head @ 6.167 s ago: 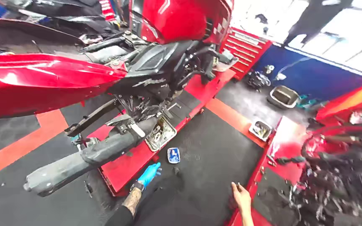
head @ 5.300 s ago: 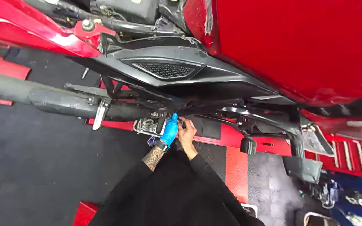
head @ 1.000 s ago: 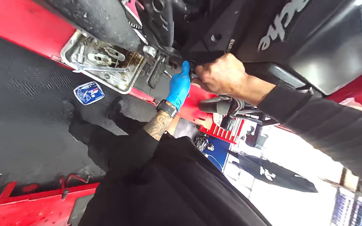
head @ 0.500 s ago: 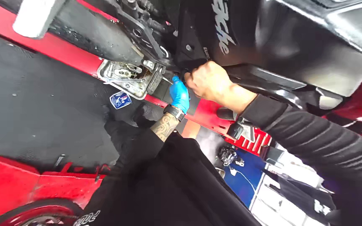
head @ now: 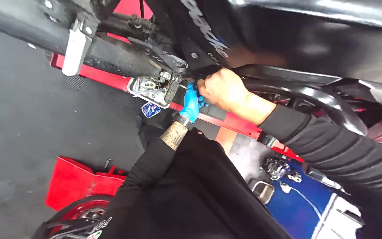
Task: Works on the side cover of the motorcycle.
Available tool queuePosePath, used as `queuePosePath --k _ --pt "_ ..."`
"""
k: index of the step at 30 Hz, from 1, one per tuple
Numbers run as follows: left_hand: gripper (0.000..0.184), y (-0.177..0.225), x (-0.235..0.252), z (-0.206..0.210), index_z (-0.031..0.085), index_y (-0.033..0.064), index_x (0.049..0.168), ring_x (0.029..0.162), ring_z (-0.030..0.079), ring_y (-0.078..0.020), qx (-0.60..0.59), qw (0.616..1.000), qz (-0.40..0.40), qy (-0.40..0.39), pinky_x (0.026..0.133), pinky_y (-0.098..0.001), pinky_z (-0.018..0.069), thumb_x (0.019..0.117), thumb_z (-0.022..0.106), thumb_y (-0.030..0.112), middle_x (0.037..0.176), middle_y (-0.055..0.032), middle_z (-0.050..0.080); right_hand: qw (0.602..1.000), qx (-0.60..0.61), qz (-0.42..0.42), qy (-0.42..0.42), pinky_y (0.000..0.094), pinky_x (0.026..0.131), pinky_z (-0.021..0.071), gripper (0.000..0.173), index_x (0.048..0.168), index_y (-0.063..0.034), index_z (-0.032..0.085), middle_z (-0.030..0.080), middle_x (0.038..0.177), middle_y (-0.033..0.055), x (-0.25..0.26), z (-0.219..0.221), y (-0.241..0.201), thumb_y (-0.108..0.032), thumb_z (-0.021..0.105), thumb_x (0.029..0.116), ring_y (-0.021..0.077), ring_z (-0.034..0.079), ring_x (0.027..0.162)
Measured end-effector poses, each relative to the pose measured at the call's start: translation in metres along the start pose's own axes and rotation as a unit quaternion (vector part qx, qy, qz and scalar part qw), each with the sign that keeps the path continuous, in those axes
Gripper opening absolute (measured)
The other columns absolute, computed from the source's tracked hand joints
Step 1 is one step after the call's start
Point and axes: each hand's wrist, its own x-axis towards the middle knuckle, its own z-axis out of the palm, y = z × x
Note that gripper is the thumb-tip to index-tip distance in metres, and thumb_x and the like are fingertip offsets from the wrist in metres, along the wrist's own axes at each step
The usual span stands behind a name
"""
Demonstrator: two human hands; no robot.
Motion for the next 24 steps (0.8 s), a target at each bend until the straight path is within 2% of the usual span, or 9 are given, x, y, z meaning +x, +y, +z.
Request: queuePosePath --k 1,2,4,6,8,11,16,19,24 --pt "0.050 0.002 -0.004 -0.008 0.056 0.0227 0.126 0.071 0.059 -0.0127 0.065 0.998 0.020 -0.009 0.063 -0.0356 0.0555 0.1090 0.025 0.058 0.086 0.0000 0.059 0.999 0.022 0.011 0.033 0.0516 0.055 0.0484 0.007 0.089 0.0044 0.058 0.057 0.067 0.0194 -0.009 0.003 -0.004 0.004 0.055 0.0945 0.0403 0.063 0.062" --pt "0.063 0.005 -0.009 -0.016 0.057 0.0205 0.137 0.096 0.065 -0.0170 0.117 0.993 0.029 -0.012 0.083 -0.0439 0.0577 0.1061 0.025 0.066 0.110 -0.0042 0.067 0.997 0.044 0.025 0.056 0.0510 0.053 0.0481 0.006 0.089 0.0037 0.059 0.057 0.067 0.0185 -0.021 0.006 -0.012 0.002 0.057 0.0937 0.0392 0.062 0.060" --pt "0.078 0.013 -0.016 -0.021 0.056 0.0179 0.143 0.115 0.064 -0.0225 0.231 0.971 0.070 0.005 0.098 -0.0504 0.0531 0.1011 0.022 0.075 0.127 -0.0086 0.067 0.989 0.094 0.066 0.089 0.0487 0.049 0.0468 0.008 0.086 -0.0004 0.063 0.058 0.065 0.0146 -0.046 0.016 -0.029 -0.006 0.064 0.0919 0.0350 0.062 0.057" --pt "0.080 0.018 -0.015 -0.019 0.058 0.0159 0.140 0.100 0.068 -0.0230 0.326 0.938 0.114 0.026 0.087 -0.0482 0.0572 0.1008 0.021 0.075 0.114 -0.0100 0.071 0.976 0.153 0.118 0.099 0.0478 0.048 0.0471 0.018 0.085 -0.0054 0.064 0.058 0.063 0.0109 -0.064 0.039 -0.044 -0.019 0.062 0.0965 0.0324 0.062 0.056" --pt "0.073 0.023 -0.011 -0.018 0.057 0.0102 0.142 0.104 0.068 -0.0253 0.404 0.905 0.132 0.012 0.092 -0.0498 0.0563 0.1060 0.026 0.065 0.118 -0.0132 0.070 0.953 0.220 0.180 0.102 0.0506 0.052 0.0492 0.021 0.094 -0.0074 0.066 0.061 0.067 0.0113 -0.075 0.067 -0.056 -0.024 0.056 0.1019 0.0341 0.065 0.061" --pt "0.063 0.030 0.000 -0.016 0.056 0.0003 0.136 0.086 0.071 -0.0237 0.429 0.896 0.110 -0.026 0.081 -0.0440 0.0615 0.1113 0.029 0.051 0.109 -0.0164 0.069 0.898 0.307 0.275 0.150 0.0525 0.055 0.0514 0.026 0.107 -0.0093 0.064 0.064 0.077 0.0122 -0.074 0.112 -0.063 -0.030 0.048 0.1069 0.0352 0.067 0.067" --pt "0.061 0.042 0.005 -0.021 0.056 -0.0006 0.135 0.077 0.069 -0.0202 0.463 0.880 0.073 -0.073 0.075 -0.0381 0.0611 0.1131 0.023 0.046 0.104 -0.0139 0.068 0.796 0.420 0.367 0.238 0.0555 0.060 0.0548 0.032 0.117 -0.0117 0.065 0.069 0.081 0.0113 -0.035 0.166 -0.071 -0.037 0.049 0.1052 0.0343 0.070 0.072" --pt "0.057 0.040 0.007 -0.023 0.057 0.0000 0.130 0.075 0.068 -0.0183 0.480 0.867 0.097 -0.089 0.073 -0.0366 0.0605 0.1135 0.024 0.043 0.096 -0.0110 0.068 0.763 0.412 0.392 0.308 0.0536 0.057 0.0538 0.042 0.112 -0.0122 0.068 0.068 0.073 0.0090 -0.014 0.179 -0.076 -0.049 0.050 0.1025 0.0317 0.069 0.066" --pt "0.049 0.039 0.007 -0.025 0.058 0.0006 0.121 0.073 0.066 -0.0176 0.474 0.869 0.115 -0.080 0.073 -0.0366 0.0597 0.1134 0.030 0.039 0.086 -0.0073 0.065 0.723 0.424 0.385 0.387 0.0500 0.057 0.0534 0.040 0.092 -0.0120 0.070 0.069 0.076 0.0071 0.015 0.193 -0.078 -0.047 0.052 0.1027 0.0274 0.069 0.067"
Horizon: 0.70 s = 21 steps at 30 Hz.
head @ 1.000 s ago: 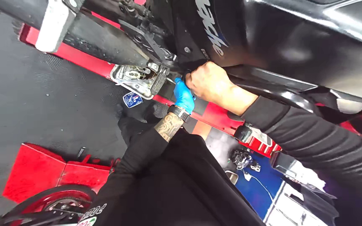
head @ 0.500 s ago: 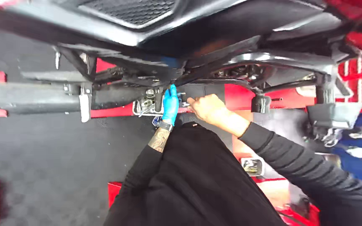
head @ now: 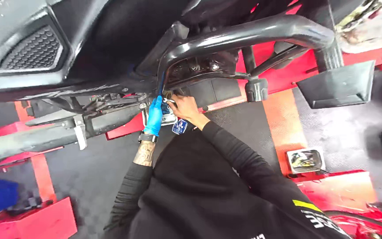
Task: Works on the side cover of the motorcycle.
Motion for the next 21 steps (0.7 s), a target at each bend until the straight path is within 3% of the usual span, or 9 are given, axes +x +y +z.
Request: queuePosePath --k 7,9,12,16,18,19,21 --pt "0.050 0.001 -0.004 0.007 0.063 0.0031 0.114 0.067 0.062 -0.0147 0.119 0.991 0.026 0.057 0.070 -0.0357 0.0578 0.1125 0.033 0.042 0.079 -0.0038 0.062 0.996 0.072 -0.039 0.046 0.0479 0.059 0.0532 0.044 0.086 -0.0097 0.069 0.067 0.074 0.0076 -0.002 0.014 0.013 -0.051 0.060 0.0981 0.0257 0.068 0.067" --pt "0.051 0.002 -0.005 0.010 0.063 0.0039 0.114 0.067 0.061 -0.0153 0.159 0.984 0.030 0.076 0.070 -0.0370 0.0573 0.1123 0.031 0.044 0.079 -0.0042 0.061 0.995 0.088 -0.044 0.032 0.0495 0.063 0.0536 0.045 0.088 -0.0082 0.069 0.067 0.076 0.0097 -0.002 0.007 0.012 -0.050 0.059 0.0994 0.0278 0.068 0.070" --pt "0.053 -0.003 -0.006 0.012 0.063 0.0039 0.114 0.070 0.062 -0.0162 0.194 0.975 0.051 0.094 0.072 -0.0398 0.0577 0.1119 0.031 0.046 0.082 -0.0061 0.061 0.991 0.086 -0.065 0.085 0.0481 0.059 0.0523 0.050 0.080 -0.0091 0.065 0.065 0.069 0.0089 0.004 0.033 0.021 -0.053 0.054 0.1005 0.0278 0.066 0.064" --pt "0.056 -0.006 -0.007 0.011 0.059 0.0039 0.135 0.104 0.067 -0.0168 0.211 0.969 0.070 0.103 0.097 -0.0418 0.0547 0.1115 0.031 0.047 0.114 -0.0122 0.068 0.989 0.088 -0.058 0.102 0.0497 0.058 0.0518 0.051 0.081 -0.0095 0.066 0.065 0.067 0.0092 0.007 0.052 0.022 -0.054 0.052 0.1007 0.0292 0.067 0.063" --pt "0.057 -0.008 -0.007 0.011 0.052 0.0036 0.144 0.122 0.061 -0.0185 0.196 0.972 0.070 0.109 0.108 -0.0417 0.0487 0.1114 0.032 0.046 0.133 -0.0147 0.062 0.990 0.092 -0.048 0.097 0.0506 0.061 0.0524 0.051 0.082 -0.0092 0.067 0.066 0.068 0.0101 0.006 0.054 0.018 -0.054 0.050 0.1009 0.0303 0.068 0.065" --pt "0.057 -0.008 -0.006 0.011 0.049 0.0040 0.146 0.126 0.059 -0.0186 0.188 0.974 0.067 0.111 0.110 -0.0414 0.0467 0.1113 0.033 0.046 0.138 -0.0147 0.060 0.990 0.094 -0.042 0.097 0.0508 0.061 0.0520 0.052 0.081 -0.0090 0.067 0.066 0.068 0.0103 0.005 0.054 0.016 -0.054 0.050 0.1006 0.0306 0.068 0.065" --pt "0.054 -0.008 -0.004 0.010 0.052 0.0062 0.143 0.120 0.061 -0.0178 0.189 0.973 0.065 0.116 0.104 -0.0415 0.0504 0.1109 0.035 0.046 0.132 -0.0123 0.062 0.990 0.095 -0.030 0.098 0.0499 0.062 0.0520 0.053 0.080 -0.0098 0.067 0.065 0.067 0.0094 0.004 0.054 0.014 -0.055 0.050 0.0998 0.0295 0.067 0.065"
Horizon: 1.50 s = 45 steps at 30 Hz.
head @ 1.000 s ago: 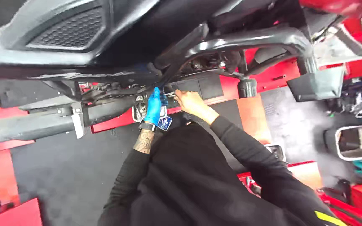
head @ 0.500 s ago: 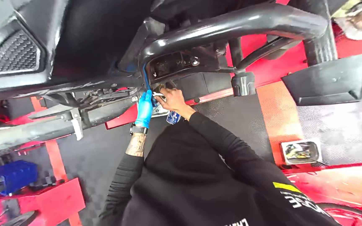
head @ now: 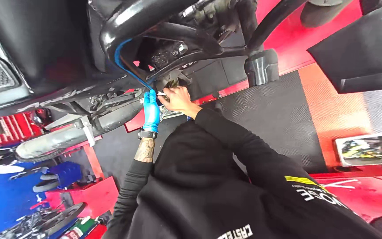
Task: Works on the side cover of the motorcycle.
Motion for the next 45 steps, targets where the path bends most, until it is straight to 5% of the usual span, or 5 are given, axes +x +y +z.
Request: queuePosePath --k 7,15,24,36,45 --pt "0.049 -0.003 0.002 -0.008 0.059 0.0093 0.133 0.100 0.063 -0.0139 -0.020 0.999 0.003 -0.028 0.091 -0.0382 0.0541 0.1103 0.037 0.047 0.111 -0.0059 0.065 0.999 -0.023 0.019 0.020 0.0496 0.068 0.0526 0.056 0.075 -0.0110 0.068 0.067 0.065 0.0077 -0.001 0.004 -0.008 -0.058 0.048 0.0969 0.0272 0.068 0.065" --pt "0.052 -0.002 -0.003 -0.009 0.057 0.0107 0.139 0.113 0.064 -0.0158 0.010 0.999 0.029 -0.042 0.100 -0.0419 0.0531 0.1115 0.031 0.047 0.124 -0.0074 0.066 0.996 -0.028 0.008 0.089 0.0455 0.064 0.0513 0.054 0.068 -0.0124 0.064 0.063 0.059 0.0051 -0.003 0.021 -0.004 -0.060 0.056 0.0914 0.0242 0.065 0.059" --pt "0.060 0.008 -0.014 0.008 0.062 0.0117 0.116 0.073 0.060 -0.0171 0.118 0.992 0.008 0.033 0.065 -0.0413 0.0524 0.1083 0.026 0.060 0.085 -0.0054 0.061 0.992 0.009 -0.026 0.125 0.0454 0.059 0.0502 0.045 0.068 -0.0108 0.064 0.062 0.058 0.0063 -0.002 0.030 0.006 -0.050 0.063 0.0898 0.0251 0.065 0.058" --pt "0.054 0.000 -0.001 -0.008 0.063 0.0068 0.127 0.103 0.067 -0.0159 0.083 0.995 0.050 -0.009 0.095 -0.0424 0.0553 0.1110 0.033 0.048 0.111 -0.0085 0.069 0.996 -0.023 -0.005 0.082 0.0471 0.065 0.0514 0.054 0.069 -0.0115 0.065 0.063 0.060 0.0063 -0.002 0.031 -0.002 -0.058 0.054 0.0943 0.0256 0.065 0.059" --pt "0.058 0.000 -0.005 0.001 0.061 0.0127 0.104 0.060 0.056 -0.0185 0.145 0.989 0.010 0.030 0.053 -0.0403 0.0506 0.1088 0.025 0.058 0.075 -0.0043 0.058 0.998 -0.014 -0.006 0.068 0.0466 0.063 0.0510 0.056 0.068 -0.0114 0.064 0.061 0.057 0.0065 0.001 0.031 -0.001 -0.059 0.052 0.0941 0.0256 0.064 0.057"
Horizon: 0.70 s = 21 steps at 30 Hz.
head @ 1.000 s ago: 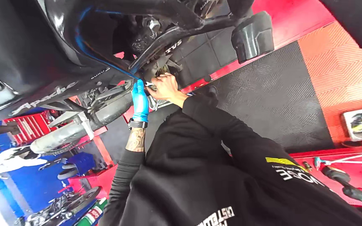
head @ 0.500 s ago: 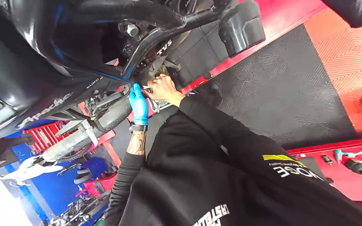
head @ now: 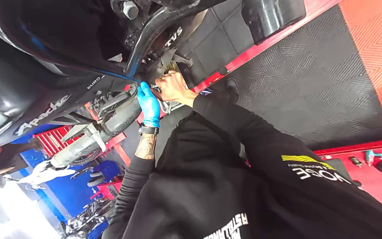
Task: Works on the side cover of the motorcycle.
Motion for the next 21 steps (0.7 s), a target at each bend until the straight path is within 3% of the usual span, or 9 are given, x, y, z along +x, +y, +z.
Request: queuePosePath --k 3,6,8,10,14,17,19,21 --pt "0.060 0.005 -0.005 0.005 0.061 0.0118 0.122 0.077 0.062 -0.0197 0.005 1.000 -0.002 0.023 0.068 -0.0442 0.0542 0.1091 0.025 0.058 0.089 -0.0074 0.063 1.000 -0.001 -0.009 -0.022 0.0469 0.065 0.0514 0.041 0.072 -0.0109 0.066 0.063 0.060 0.0071 0.000 -0.003 0.002 -0.046 0.059 0.0904 0.0260 0.066 0.060" --pt "0.058 0.012 -0.012 0.010 0.063 0.0099 0.124 0.093 0.065 -0.0189 -0.010 0.999 0.015 0.040 0.084 -0.0451 0.0552 0.1082 0.034 0.057 0.101 -0.0083 0.066 0.997 0.025 -0.078 -0.014 0.0482 0.064 0.0512 0.038 0.070 -0.0092 0.065 0.064 0.061 0.0082 -0.004 -0.005 0.007 -0.045 0.064 0.0833 0.0273 0.066 0.060" --pt "0.055 0.014 -0.015 0.012 0.065 0.0085 0.114 0.087 0.064 -0.0201 0.013 0.999 0.020 0.048 0.080 -0.0458 0.0541 0.1045 0.045 0.059 0.094 -0.0086 0.065 0.990 0.053 -0.128 -0.001 0.0482 0.063 0.0511 0.040 0.068 -0.0090 0.064 0.065 0.062 0.0080 -0.006 -0.003 0.011 -0.047 0.067 0.0808 0.0273 0.067 0.062" --pt "0.058 0.014 -0.013 0.003 0.067 0.0083 0.108 0.076 0.064 -0.0210 0.059 0.998 0.008 0.027 0.069 -0.0463 0.0549 0.1038 0.044 0.062 0.086 -0.0089 0.065 0.990 0.067 -0.124 0.028 0.0482 0.063 0.0520 0.037 0.068 -0.0101 0.063 0.064 0.062 0.0072 -0.010 0.001 0.007 -0.044 0.069 0.0806 0.0271 0.067 0.062" --pt "0.047 0.006 -0.008 -0.005 0.066 0.0064 0.098 0.058 0.058 -0.0153 0.010 1.000 0.003 -0.006 0.056 -0.0372 0.0529 0.1093 0.043 0.045 0.072 -0.0043 0.060 0.985 0.068 -0.154 0.043 0.0442 0.061 0.0499 0.040 0.069 -0.0107 0.062 0.061 0.059 0.0055 -0.008 0.000 0.012 -0.047 0.065 0.0864 0.0245 0.064 0.059" --pt "0.036 -0.014 -0.022 -0.016 0.067 0.0025 0.103 0.072 0.066 -0.0126 -0.077 0.997 0.009 -0.013 0.072 -0.0332 0.0588 0.1108 0.045 0.030 0.080 -0.0041 0.066 0.982 0.051 -0.180 -0.006 0.0458 0.070 0.0538 0.057 0.074 -0.0102 0.064 0.062 0.062 0.0057 -0.020 -0.008 0.010 -0.063 0.055 0.0926 0.0252 0.066 0.063" --pt "0.033 -0.022 -0.034 -0.022 0.065 -0.0015 0.108 0.079 0.071 -0.0162 -0.125 0.992 0.027 -0.021 0.080 -0.0357 0.0616 0.1119 0.042 0.022 0.087 -0.0078 0.071 0.984 0.044 -0.170 -0.006 0.0439 0.066 0.0507 0.063 0.075 -0.0102 0.062 0.058 0.060 0.0048 -0.045 -0.014 0.004 -0.070 0.053 0.0921 0.0248 0.062 0.060" --pt "0.030 -0.024 -0.055 -0.027 0.064 -0.0031 0.112 0.082 0.074 -0.0191 -0.128 0.989 0.063 -0.033 0.082 -0.0380 0.0637 0.1113 0.043 0.018 0.092 -0.0097 0.073 0.989 0.051 -0.140 0.026 0.0417 0.063 0.0519 0.063 0.073 -0.0111 0.063 0.058 0.059 0.0031 -0.083 -0.021 -0.006 -0.071 0.056 0.0901 0.0220 0.061 0.059"
